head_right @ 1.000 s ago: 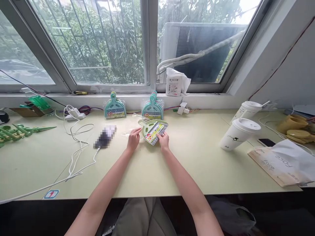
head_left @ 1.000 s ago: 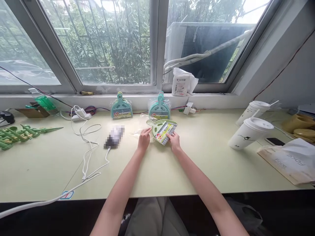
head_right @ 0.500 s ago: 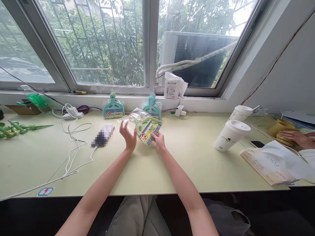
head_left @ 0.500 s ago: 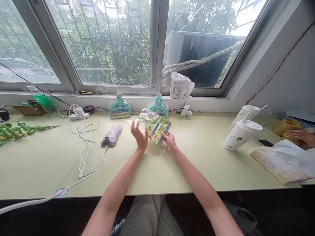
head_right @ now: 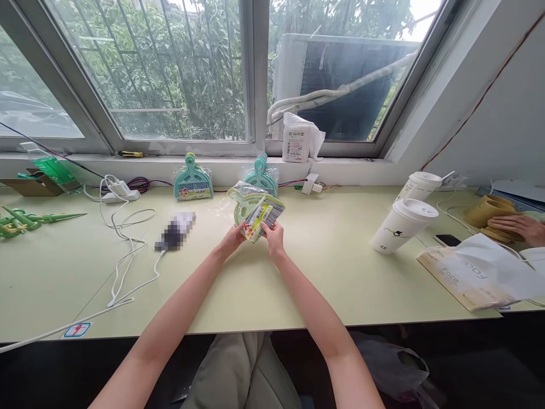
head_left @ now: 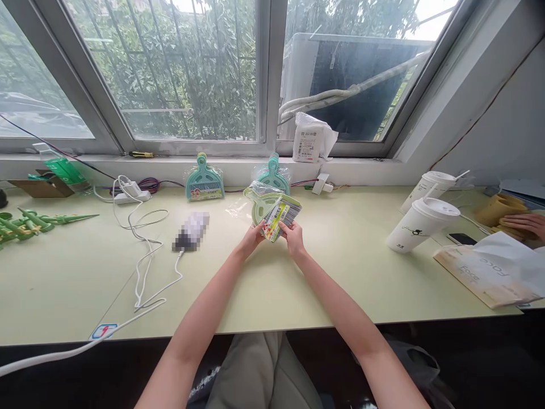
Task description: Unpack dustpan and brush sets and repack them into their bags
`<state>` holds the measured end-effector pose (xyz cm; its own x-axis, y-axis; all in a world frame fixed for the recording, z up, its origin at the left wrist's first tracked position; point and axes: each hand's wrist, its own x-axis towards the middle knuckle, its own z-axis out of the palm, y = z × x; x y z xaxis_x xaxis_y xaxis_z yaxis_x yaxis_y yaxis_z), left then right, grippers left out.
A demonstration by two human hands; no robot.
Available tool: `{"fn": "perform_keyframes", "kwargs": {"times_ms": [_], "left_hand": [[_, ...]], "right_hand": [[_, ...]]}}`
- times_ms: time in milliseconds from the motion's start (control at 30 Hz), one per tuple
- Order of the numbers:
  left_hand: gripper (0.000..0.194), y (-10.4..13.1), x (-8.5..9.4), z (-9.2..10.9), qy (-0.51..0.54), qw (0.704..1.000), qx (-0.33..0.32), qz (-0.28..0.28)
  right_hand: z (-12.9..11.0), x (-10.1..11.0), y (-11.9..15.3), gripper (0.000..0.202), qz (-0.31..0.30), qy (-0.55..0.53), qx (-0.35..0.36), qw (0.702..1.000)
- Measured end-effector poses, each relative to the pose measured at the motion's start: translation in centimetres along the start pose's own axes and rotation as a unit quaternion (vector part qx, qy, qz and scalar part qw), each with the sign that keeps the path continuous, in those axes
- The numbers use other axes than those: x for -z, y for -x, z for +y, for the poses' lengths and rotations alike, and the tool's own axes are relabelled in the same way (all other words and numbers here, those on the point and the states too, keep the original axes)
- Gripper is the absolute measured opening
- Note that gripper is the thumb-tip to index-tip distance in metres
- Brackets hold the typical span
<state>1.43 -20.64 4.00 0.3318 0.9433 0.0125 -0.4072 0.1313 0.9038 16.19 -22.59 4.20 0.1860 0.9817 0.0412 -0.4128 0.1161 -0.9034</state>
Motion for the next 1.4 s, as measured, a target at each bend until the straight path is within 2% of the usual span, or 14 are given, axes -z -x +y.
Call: {"fn": "perform_keyframes", "kwargs": {"times_ms": [200, 267, 367, 433, 600, 667, 900, 1033, 1133, 1267, 1400], "left_hand": [[0.038, -0.1, 0.5, 0.2, 0.006, 1.0, -0.02, 0.022], [0.039, 0.0, 0.5, 0.2, 0.001, 1.0, -0.001, 0.002], [0.039, 0.2, 0.3, 0.3, -0.002, 0.997, 0.055, -0.058], [0.038, 0.2, 0.1, 0.4, 0.007, 0.995, 0.069, -0.071], [0.046, 0.0, -0.3, 0.5, 0.058, 0.998, -0.022, -0.013], [0.05, -0.1, -0.6, 0.2, 0.066, 0.997, -0.026, -0.003], [0.043, 0.0, -1.9, -0.9, 0.057, 0.998, 0.019, 0.017], [0.057, 0.5, -2.6, -0.6, 0.038, 0.999, -0.025, 0.005], [0.069, 0.7, -2.9, -0.8, 0.0, 0.997, -0.06, 0.045], [0.053, 0.4, -2.6, -1.3, -0.01, 0.988, -0.081, 0.129], [0.043, -0.1, -2.1, -1.4, -0.01, 0.982, -0.1, 0.161]], "right_hand": [[0.3, -0.1, -0.1, 0.039, -0.005, 0.002, -0.009, 1.0], [0.2, -0.1, -0.1, 0.038, 0.0, 0.002, -0.008, 1.0], [-0.1, 0.1, -0.3, 0.038, 0.009, 0.001, 0.0, 1.0], [-0.3, 0.2, -0.4, 0.038, 0.016, 0.0, 0.012, 1.0], [0.0, -0.2, -0.1, 0.037, 0.027, -0.001, 0.022, 0.999], [0.3, -0.3, 0.0, 0.037, 0.038, -0.009, 0.015, 0.999], [0.7, -0.2, 0.1, 0.036, 0.099, -0.029, 0.022, 0.994], [0.9, -0.4, 0.3, 0.039, 0.107, -0.023, 0.03, 0.993], [1.1, -0.6, 0.5, 0.039, 0.099, -0.024, 0.032, 0.994], [1.1, -0.9, 0.8, 0.034, 0.072, -0.031, 0.007, 0.997], [0.9, -1.0, 0.8, 0.032, 0.042, -0.025, -0.022, 0.999]]}}
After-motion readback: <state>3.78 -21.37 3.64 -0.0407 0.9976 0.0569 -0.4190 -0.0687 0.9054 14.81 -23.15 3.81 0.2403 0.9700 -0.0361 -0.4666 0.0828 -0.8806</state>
